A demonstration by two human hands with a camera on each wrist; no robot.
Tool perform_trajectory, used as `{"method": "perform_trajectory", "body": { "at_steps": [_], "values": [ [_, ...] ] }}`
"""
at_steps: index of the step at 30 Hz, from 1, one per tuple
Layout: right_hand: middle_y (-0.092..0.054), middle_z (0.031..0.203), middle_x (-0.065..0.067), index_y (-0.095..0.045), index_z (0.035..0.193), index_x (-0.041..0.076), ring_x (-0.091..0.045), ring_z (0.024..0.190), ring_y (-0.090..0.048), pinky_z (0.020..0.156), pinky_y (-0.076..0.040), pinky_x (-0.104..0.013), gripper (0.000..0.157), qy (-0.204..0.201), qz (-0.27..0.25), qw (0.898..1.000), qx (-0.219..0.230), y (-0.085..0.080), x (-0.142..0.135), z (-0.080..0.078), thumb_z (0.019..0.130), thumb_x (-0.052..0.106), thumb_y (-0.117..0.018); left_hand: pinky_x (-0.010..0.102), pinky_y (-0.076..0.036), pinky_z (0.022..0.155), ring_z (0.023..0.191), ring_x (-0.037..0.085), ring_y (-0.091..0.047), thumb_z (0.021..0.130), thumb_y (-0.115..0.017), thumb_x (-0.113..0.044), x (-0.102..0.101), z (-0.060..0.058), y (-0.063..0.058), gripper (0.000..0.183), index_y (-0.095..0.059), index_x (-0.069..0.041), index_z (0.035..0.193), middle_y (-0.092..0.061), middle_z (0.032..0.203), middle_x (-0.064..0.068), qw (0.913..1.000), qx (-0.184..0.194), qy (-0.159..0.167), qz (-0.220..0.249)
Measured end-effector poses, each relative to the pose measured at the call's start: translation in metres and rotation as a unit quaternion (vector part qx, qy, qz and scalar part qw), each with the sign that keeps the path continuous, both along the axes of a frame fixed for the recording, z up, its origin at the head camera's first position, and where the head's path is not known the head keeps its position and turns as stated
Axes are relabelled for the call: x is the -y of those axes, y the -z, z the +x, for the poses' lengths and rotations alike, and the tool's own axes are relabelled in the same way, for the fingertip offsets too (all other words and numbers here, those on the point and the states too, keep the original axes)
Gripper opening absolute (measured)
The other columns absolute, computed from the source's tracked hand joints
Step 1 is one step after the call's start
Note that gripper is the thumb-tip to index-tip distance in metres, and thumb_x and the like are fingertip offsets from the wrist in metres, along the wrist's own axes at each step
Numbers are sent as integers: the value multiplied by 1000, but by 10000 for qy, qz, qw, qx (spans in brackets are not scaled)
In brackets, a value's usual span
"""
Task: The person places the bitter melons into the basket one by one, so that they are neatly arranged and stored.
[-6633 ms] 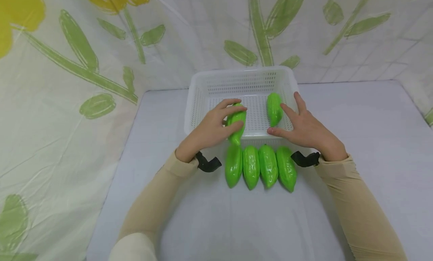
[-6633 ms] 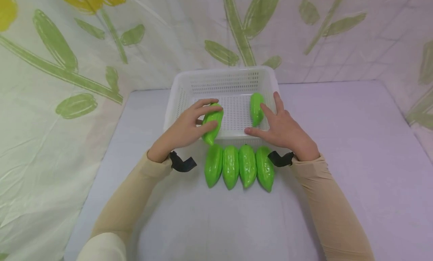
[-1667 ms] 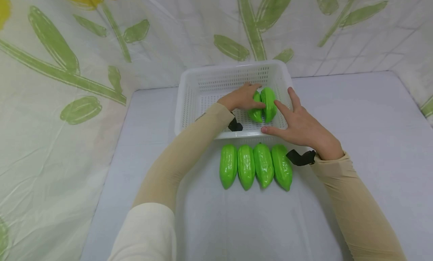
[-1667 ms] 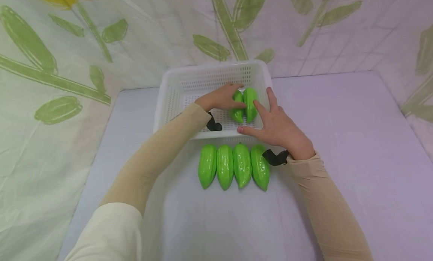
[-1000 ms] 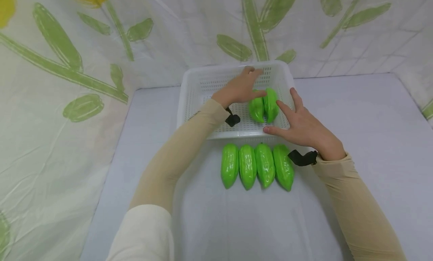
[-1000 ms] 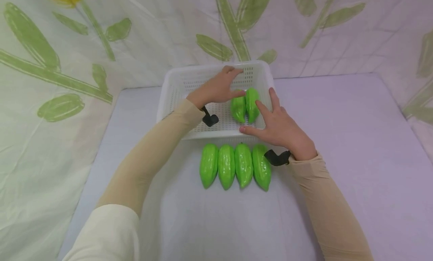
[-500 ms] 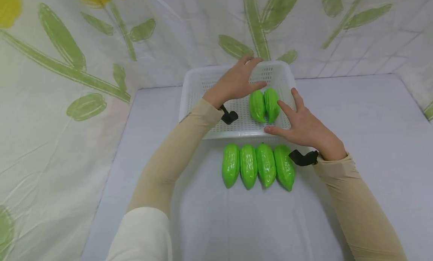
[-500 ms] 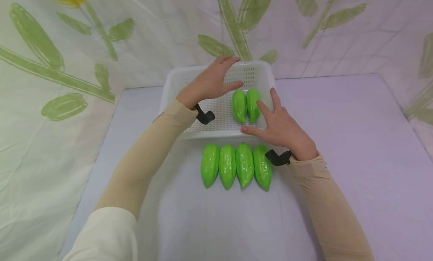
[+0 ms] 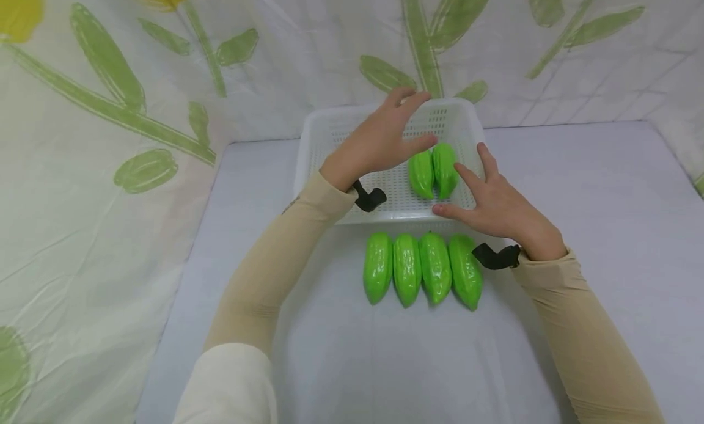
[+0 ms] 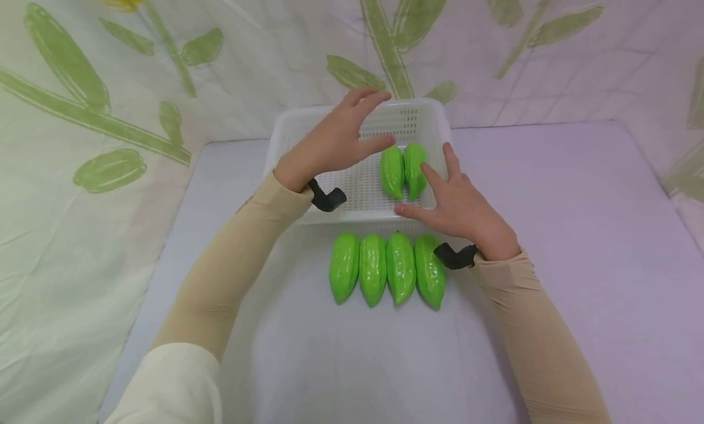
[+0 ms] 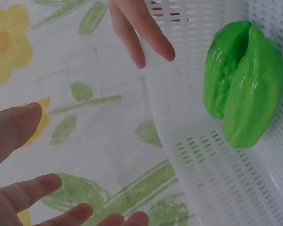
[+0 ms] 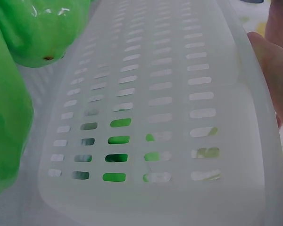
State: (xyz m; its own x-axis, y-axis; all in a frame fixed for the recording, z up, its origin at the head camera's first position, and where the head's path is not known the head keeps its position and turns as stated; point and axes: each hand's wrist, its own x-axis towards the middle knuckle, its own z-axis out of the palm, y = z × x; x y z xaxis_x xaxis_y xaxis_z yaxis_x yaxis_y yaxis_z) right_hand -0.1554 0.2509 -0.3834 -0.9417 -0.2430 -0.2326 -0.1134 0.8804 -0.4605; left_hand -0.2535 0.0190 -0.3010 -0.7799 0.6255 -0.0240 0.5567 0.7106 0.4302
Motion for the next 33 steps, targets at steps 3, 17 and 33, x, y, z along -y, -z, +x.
{"method": "perform_trajectory", "body": {
  "at_steps": [3,17,33],
  "values": [
    [34,169,-10,-16,167,7,-64,146,-27,112,-32,-75,111,1,11,10000,4,0,0,0,92,79,-54,37,-44,117,145,26,-49,104,-56,-54,1,9,-1,78,-24,-22,167,-16,173,8,9998,-140,123,12],
    [34,168,-9,-15,168,8,-63,147,-26,112,-33,-76,111,-26,-29,10000,32,1,-1,0,92,79,-54,36,-49,112,143,27,-50,102,-65,-45,13,52,3,73,-36,-14,162,-27,168,14,9960,-673,463,374],
    [37,168,-7,-10,169,11,-65,147,-25,111,-31,-78,113,16,-5,9998,217,0,-2,-2,91,80,-54,39,-53,108,141,26,-51,101,-68,-44,49,102,22,71,-41,-14,160,-30,167,11,9946,-678,364,702]
  ]
}}
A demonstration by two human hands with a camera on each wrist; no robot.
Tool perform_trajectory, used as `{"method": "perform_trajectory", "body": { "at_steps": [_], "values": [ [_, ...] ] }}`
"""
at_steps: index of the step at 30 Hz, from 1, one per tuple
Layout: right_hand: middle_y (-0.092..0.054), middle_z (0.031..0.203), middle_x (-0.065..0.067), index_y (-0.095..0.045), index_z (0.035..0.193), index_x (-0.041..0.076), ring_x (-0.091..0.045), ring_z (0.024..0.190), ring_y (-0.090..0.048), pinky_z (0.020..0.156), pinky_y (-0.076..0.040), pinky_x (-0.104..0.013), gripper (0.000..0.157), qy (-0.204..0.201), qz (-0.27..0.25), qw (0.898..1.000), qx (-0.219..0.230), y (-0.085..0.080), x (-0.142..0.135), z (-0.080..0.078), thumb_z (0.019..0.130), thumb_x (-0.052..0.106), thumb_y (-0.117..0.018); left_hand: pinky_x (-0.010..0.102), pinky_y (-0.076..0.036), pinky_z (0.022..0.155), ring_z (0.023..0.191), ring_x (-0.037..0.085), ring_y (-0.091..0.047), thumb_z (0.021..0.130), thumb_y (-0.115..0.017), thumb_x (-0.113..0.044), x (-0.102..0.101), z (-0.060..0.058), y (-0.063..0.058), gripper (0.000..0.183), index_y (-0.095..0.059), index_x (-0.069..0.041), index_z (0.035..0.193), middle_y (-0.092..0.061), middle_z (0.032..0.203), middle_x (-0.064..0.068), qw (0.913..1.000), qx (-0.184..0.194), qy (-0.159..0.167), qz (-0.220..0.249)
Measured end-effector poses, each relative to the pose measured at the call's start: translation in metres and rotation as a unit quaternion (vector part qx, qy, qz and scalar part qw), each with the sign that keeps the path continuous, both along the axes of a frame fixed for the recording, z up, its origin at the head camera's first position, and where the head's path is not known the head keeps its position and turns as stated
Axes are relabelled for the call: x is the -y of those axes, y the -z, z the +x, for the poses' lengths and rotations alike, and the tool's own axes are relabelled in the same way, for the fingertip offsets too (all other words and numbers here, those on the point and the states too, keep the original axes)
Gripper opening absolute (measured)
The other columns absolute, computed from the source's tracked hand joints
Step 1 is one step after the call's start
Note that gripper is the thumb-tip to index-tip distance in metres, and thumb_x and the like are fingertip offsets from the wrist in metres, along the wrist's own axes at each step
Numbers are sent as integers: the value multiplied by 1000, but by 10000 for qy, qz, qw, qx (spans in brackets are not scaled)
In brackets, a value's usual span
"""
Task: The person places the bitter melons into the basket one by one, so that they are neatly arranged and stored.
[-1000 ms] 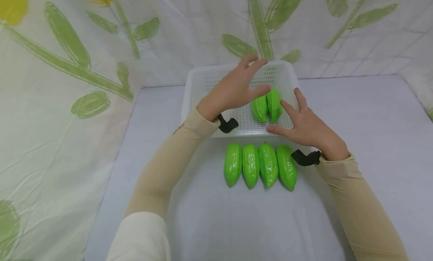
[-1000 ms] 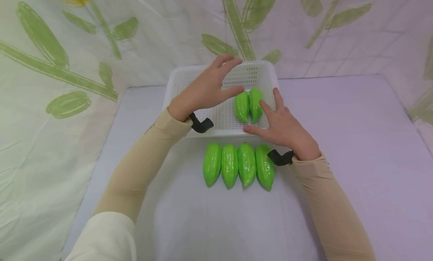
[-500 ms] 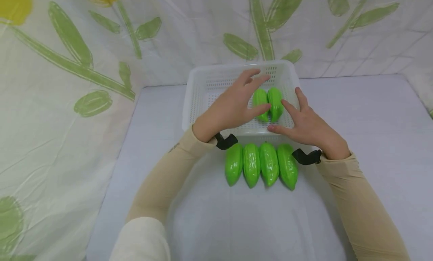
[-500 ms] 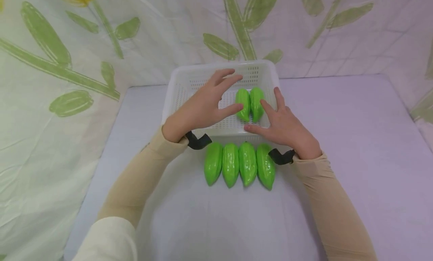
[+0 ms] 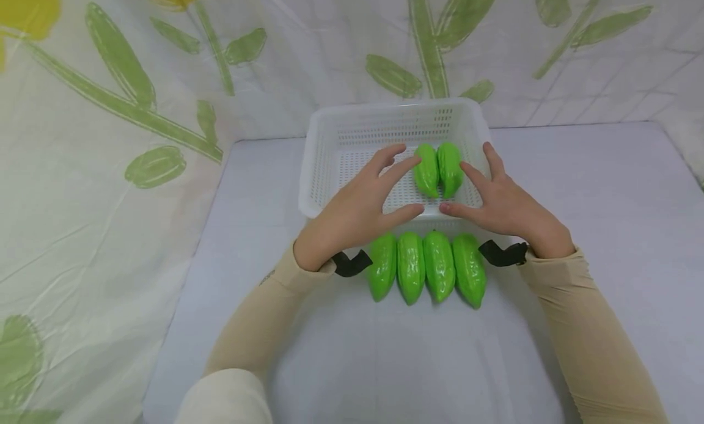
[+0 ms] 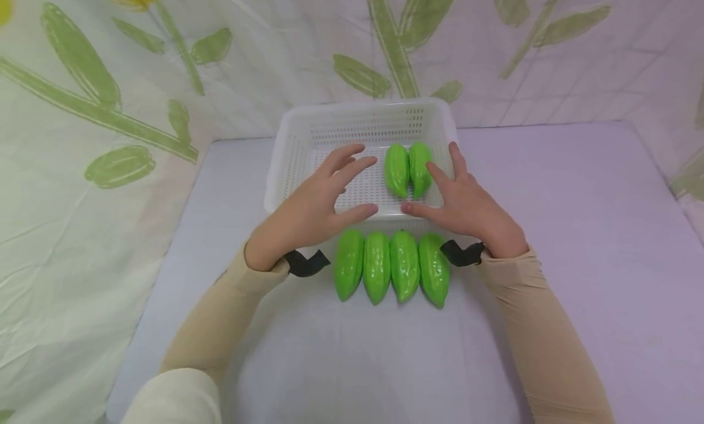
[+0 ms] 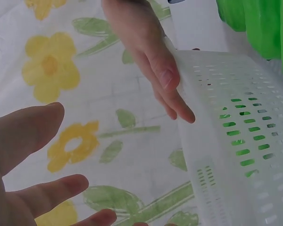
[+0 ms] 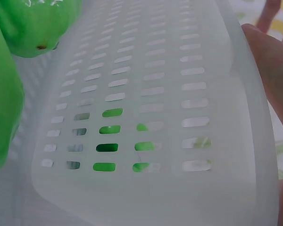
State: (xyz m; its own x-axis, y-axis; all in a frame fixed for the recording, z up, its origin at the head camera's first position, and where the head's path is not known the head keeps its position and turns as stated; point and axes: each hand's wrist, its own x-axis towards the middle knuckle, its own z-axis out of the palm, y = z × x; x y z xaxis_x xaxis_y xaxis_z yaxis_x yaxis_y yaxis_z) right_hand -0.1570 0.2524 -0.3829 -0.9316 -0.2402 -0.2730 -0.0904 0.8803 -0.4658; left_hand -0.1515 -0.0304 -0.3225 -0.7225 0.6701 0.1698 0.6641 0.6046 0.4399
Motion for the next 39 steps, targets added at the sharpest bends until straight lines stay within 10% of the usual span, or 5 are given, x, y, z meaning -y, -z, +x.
{"method": "perform_trajectory", "body": {
  "at_steps": [13,39],
  "values": [
    [37,167,-5,-10,169,12,-63,149,-21,112,-28,-79,112,15,-45,10000,63,1,-2,0,91,78,-57,39,-58,94,135,29,-55,99,-71,-41,20,22,15,69,-46,-13,157,-31,166,13,9990,-227,-22,387],
    [36,168,-5,-11,168,10,-62,148,-25,112,-31,-77,111,-98,-8,9999,-42,0,-2,-1,92,77,-57,46,-42,119,148,31,-44,98,-74,-34,44,61,53,62,-52,-8,151,-36,163,15,9983,-51,-39,576]
  ]
}}
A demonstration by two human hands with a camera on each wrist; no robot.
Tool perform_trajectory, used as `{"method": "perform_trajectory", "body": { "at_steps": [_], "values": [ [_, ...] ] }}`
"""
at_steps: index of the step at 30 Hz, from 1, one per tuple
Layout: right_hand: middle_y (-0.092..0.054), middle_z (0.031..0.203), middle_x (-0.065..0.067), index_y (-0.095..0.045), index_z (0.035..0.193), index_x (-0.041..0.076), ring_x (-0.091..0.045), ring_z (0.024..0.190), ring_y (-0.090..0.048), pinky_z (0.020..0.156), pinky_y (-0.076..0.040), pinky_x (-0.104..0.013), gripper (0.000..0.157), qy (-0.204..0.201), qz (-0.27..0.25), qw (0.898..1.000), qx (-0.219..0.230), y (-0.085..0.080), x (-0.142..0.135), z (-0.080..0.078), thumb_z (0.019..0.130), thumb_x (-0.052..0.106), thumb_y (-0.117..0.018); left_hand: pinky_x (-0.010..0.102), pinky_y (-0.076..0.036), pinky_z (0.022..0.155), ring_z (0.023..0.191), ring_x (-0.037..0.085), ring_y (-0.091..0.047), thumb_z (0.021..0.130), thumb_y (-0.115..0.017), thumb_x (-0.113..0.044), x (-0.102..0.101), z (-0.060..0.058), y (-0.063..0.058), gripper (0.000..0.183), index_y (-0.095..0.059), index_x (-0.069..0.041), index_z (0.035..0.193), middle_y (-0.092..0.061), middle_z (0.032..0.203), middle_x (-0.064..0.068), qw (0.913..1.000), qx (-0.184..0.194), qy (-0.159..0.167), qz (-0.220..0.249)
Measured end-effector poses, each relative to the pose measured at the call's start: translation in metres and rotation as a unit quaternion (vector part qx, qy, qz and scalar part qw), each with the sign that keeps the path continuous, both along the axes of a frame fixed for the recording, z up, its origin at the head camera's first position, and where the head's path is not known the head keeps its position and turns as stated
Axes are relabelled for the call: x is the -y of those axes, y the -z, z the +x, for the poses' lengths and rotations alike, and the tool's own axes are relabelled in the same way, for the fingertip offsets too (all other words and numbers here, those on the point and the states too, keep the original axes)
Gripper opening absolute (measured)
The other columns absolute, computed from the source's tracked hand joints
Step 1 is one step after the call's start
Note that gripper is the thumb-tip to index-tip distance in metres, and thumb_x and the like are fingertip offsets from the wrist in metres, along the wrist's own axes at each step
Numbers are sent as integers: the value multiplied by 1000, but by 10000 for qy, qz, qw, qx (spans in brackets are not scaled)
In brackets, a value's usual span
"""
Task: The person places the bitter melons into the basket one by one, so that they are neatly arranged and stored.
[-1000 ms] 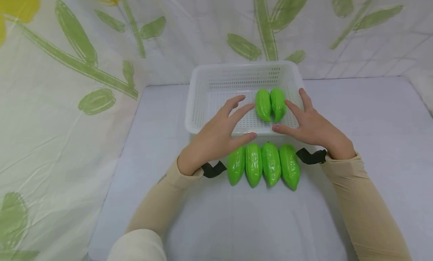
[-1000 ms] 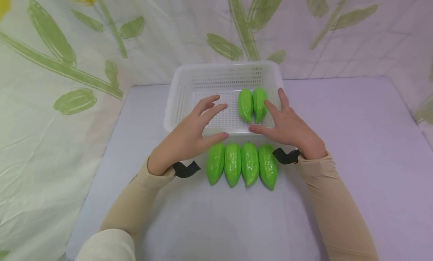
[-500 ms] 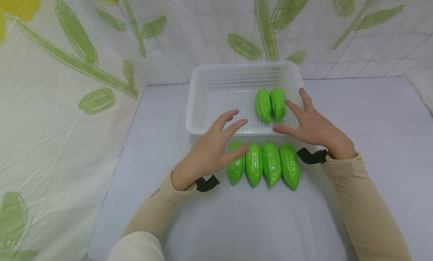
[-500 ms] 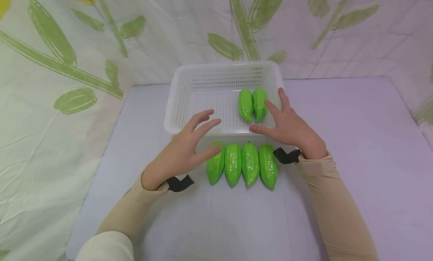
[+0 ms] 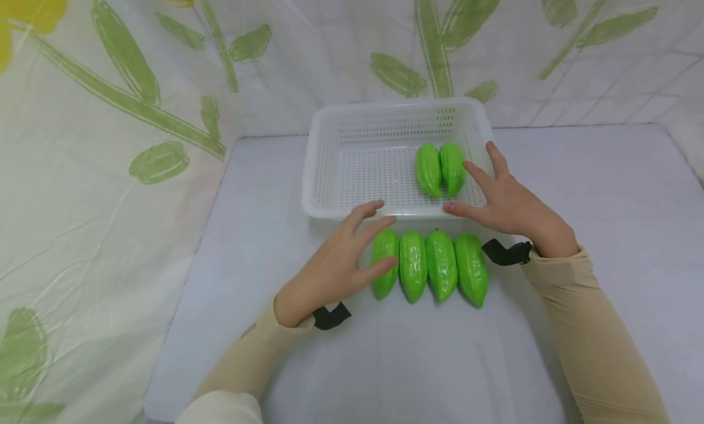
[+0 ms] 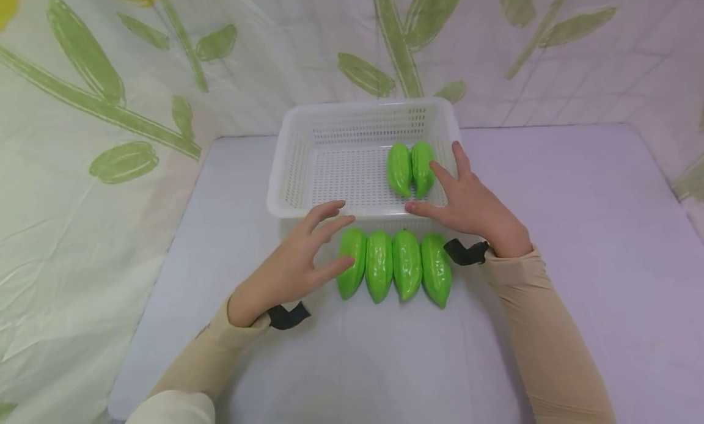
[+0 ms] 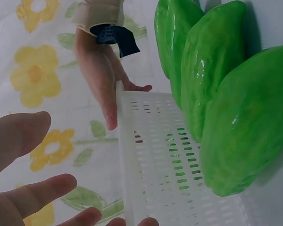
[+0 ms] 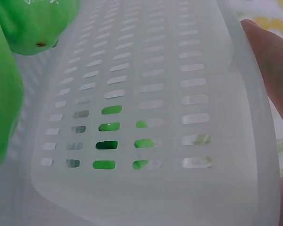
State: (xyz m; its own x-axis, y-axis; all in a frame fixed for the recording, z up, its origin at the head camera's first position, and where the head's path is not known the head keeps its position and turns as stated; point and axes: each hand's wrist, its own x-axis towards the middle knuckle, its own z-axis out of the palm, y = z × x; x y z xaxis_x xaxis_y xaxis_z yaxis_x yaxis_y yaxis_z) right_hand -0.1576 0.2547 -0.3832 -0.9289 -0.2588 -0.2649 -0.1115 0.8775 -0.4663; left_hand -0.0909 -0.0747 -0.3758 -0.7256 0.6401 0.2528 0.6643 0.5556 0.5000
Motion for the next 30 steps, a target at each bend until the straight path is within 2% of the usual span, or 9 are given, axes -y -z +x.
{"method": "perform_trajectory", "body": {
  "at_steps": [3,9,14,17,24,30],
  "values": [
    [35,168,-6,-12,168,9,-62,148,-25,112,-31,-77,111,-14,-3,10000,-49,0,0,0,92,76,-57,47,-43,119,147,32,-44,98,-74,-33,1,3,4,62,-52,-8,151,-36,163,14,10000,-27,47,27],
    [35,168,-7,-12,168,9,-62,149,-24,113,-30,-77,111,-28,-10,10000,-70,0,1,-1,92,76,-57,47,-50,110,140,32,-49,96,-76,-29,2,10,11,61,-53,-8,149,-39,161,15,9998,59,132,106],
    [34,169,-8,-14,168,8,-62,148,-25,112,-31,-77,110,-19,-3,9999,-101,1,1,-1,92,76,-57,44,-54,104,136,31,-52,96,-76,-30,-1,12,20,61,-54,-9,149,-41,160,13,9997,137,191,-36],
    [34,169,-7,-14,168,8,-62,148,-25,112,-31,-77,110,-8,-1,9999,-118,1,0,-1,92,76,-57,45,-52,107,140,31,-50,96,-76,-31,-4,11,26,62,-54,-9,150,-41,160,14,9996,136,190,-170],
    [35,169,-6,-15,168,9,-63,147,-26,112,-32,-76,110,10,-17,9999,-123,2,0,0,92,76,-58,53,-45,115,150,36,-38,97,-74,-36,-5,4,38,64,-52,-12,152,-35,164,19,9982,284,-48,-530],
    [35,168,-5,-15,168,10,-62,149,-24,113,-30,-77,110,13,-19,9999,-111,2,0,0,92,77,-57,51,-37,122,151,35,-34,98,-72,-39,-6,-3,49,64,-52,-10,152,-32,166,15,9982,249,-75,-546]
  ]
}}
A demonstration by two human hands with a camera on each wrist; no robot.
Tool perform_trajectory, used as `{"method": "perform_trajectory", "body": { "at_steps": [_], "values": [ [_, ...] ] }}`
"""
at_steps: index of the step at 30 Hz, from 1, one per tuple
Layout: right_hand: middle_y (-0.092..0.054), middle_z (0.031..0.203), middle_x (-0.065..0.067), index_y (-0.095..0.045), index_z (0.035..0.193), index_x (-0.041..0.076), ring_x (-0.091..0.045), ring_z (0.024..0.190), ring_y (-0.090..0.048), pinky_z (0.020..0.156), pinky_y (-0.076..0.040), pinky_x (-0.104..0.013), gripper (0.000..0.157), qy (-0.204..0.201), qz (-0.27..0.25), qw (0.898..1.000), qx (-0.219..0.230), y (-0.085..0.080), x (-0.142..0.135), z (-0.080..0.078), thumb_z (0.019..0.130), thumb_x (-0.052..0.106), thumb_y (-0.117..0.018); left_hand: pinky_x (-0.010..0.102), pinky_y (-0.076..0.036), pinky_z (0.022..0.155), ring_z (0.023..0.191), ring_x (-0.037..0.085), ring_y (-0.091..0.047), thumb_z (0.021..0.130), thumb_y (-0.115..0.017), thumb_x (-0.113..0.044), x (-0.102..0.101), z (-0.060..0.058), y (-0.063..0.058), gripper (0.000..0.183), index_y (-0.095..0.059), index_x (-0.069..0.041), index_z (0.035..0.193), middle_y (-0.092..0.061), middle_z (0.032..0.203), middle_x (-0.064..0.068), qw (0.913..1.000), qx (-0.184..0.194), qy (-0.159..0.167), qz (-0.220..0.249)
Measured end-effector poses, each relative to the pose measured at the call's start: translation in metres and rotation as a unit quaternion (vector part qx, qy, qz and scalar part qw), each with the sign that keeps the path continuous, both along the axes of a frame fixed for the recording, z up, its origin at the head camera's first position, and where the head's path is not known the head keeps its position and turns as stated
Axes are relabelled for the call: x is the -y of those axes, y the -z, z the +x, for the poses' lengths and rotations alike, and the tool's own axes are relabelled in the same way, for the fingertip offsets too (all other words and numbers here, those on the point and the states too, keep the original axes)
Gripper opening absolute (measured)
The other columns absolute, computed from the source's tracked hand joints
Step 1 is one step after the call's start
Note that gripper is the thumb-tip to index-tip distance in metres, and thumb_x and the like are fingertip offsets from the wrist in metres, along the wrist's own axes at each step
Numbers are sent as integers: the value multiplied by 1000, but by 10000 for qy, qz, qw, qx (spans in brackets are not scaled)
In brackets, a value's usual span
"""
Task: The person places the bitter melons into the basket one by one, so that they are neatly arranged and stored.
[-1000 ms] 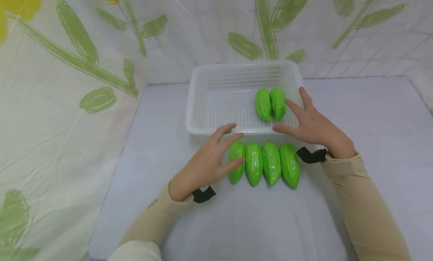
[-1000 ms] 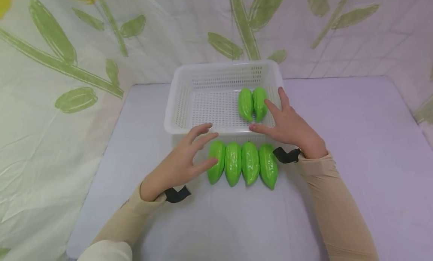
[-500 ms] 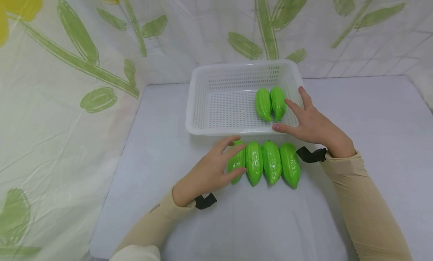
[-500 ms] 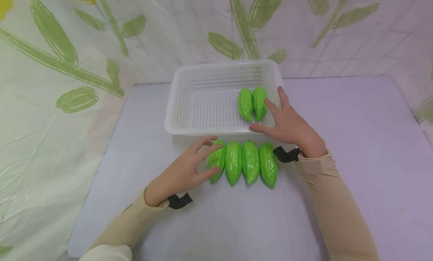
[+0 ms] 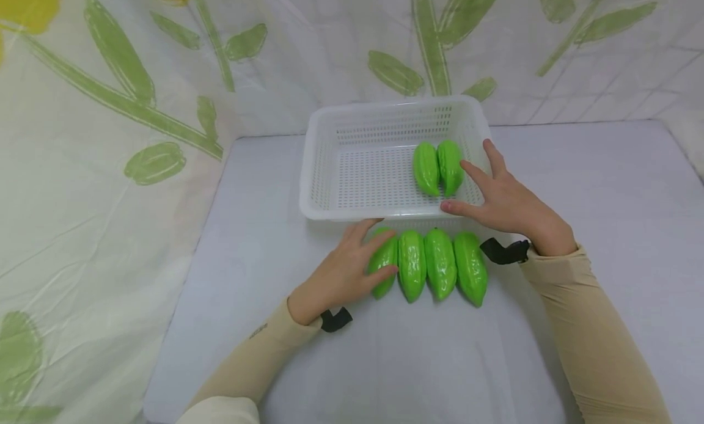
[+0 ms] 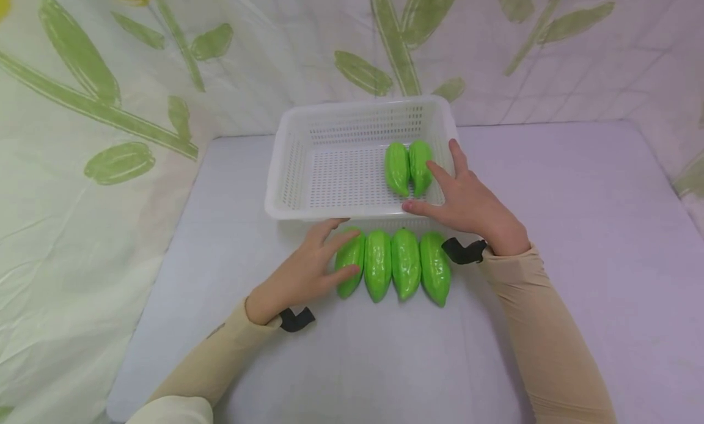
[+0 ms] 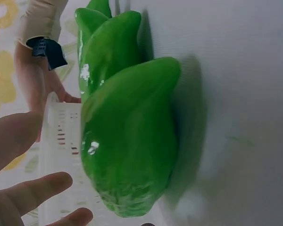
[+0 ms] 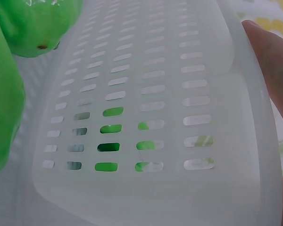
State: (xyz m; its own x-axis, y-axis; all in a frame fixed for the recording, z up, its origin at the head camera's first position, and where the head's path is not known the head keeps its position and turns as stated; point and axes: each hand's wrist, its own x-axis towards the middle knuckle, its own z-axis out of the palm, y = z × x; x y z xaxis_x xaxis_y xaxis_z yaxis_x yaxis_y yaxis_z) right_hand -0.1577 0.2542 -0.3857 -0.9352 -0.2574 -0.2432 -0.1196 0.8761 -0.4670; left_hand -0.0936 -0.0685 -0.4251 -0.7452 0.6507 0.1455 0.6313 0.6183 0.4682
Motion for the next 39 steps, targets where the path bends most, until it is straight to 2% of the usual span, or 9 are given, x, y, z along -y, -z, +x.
{"method": "perform_trajectory", "body": {
  "at_steps": [2,9,16,28,39],
  "values": [
    [35,168,-5,-15,168,10,-62,149,-24,113,-30,-77,110,6,4,10000,10,0,0,0,91,77,-57,51,-35,123,152,35,-33,99,-71,-39,0,-1,3,64,-51,-10,153,-31,167,14,10000,47,35,-4],
    [34,169,-6,-17,168,9,-62,147,-28,112,-32,-75,109,-2,24,10000,-27,0,0,1,92,77,-56,54,-39,120,149,38,-35,100,-70,-37,-1,-2,9,62,-51,-11,153,-32,166,19,9997,214,123,22],
    [34,169,-7,-17,167,8,-62,146,-29,112,-33,-75,109,20,5,10000,-37,1,-1,1,92,77,-57,53,-39,119,150,38,-34,102,-67,-39,-2,-2,12,63,-49,-13,156,-29,167,17,9989,419,79,-176],
    [33,169,-6,-19,167,8,-61,147,-30,112,-34,-75,109,9,4,10000,-38,0,2,1,91,77,-57,52,-40,119,150,38,-34,102,-67,-39,-2,0,15,63,-47,-15,157,-27,168,17,9983,496,40,-308],
    [33,169,-8,-19,167,8,-62,146,-29,112,-34,-75,109,-6,41,9999,-93,1,1,-1,91,77,-57,51,-40,119,147,38,-38,100,-70,-35,-3,0,17,61,-51,-11,153,-32,166,19,9986,506,-2,-160]
  ]
}}
